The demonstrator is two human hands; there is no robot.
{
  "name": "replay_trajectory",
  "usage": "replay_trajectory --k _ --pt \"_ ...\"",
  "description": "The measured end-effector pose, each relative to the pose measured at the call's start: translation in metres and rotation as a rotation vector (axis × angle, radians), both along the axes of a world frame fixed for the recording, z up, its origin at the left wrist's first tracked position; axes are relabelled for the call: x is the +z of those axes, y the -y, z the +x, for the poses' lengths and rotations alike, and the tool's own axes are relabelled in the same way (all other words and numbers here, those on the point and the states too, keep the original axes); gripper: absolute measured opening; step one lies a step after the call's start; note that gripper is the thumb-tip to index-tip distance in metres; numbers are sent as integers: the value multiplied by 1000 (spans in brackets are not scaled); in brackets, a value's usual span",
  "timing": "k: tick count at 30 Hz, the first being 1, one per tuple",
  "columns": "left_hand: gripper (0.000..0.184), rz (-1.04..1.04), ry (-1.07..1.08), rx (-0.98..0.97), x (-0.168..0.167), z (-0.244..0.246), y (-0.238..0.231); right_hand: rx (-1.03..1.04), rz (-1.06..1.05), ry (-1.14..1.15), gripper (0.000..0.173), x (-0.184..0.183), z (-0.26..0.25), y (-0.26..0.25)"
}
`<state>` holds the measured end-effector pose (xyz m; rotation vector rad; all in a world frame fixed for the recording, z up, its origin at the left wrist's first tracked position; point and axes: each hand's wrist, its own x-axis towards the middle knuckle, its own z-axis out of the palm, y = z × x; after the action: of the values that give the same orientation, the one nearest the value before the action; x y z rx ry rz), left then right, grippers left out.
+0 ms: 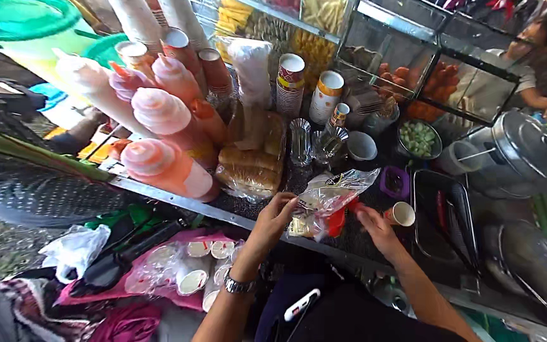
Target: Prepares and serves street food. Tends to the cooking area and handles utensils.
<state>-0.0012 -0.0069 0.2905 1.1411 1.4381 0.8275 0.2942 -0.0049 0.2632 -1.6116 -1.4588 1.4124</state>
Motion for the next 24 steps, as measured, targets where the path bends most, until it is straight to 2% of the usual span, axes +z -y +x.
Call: replay_trajectory --k 2,4,7,10,13,17,19,21,24 --pt "63 -49 -88 -123 6 -2 -6 -58 -81 -130 60 -6 -25 -15" --pt "72 -108 -110 -233 12 3 -14 -115 -86 -234 50 -8 -43 -29" --pt "81 -202 -165 -317 15 22 -28 -176 -50 -316 26 -6 -64 -40" --pt "78 -193 -156 -352 7 38 -42 -199 -32 -302 25 13 -84 -36" --pt "69 -160 9 -379 8 42 -55 -228 62 -334 31 25 -94 -34" --pt "43 -81 251 -305 7 32 -62 -328 163 -452 12 40 -101 -42" --pt "35 -70 497 -236 1 23 -68 -356 170 -519 18 46 -102 -49" --pt "33 -141 719 -247 -1 15 -72 -348 177 -482 8 42 -98 -56" --pt "39 -247 873 -300 -9 15 -77 -350 179 -254 33 20 -89 -64"
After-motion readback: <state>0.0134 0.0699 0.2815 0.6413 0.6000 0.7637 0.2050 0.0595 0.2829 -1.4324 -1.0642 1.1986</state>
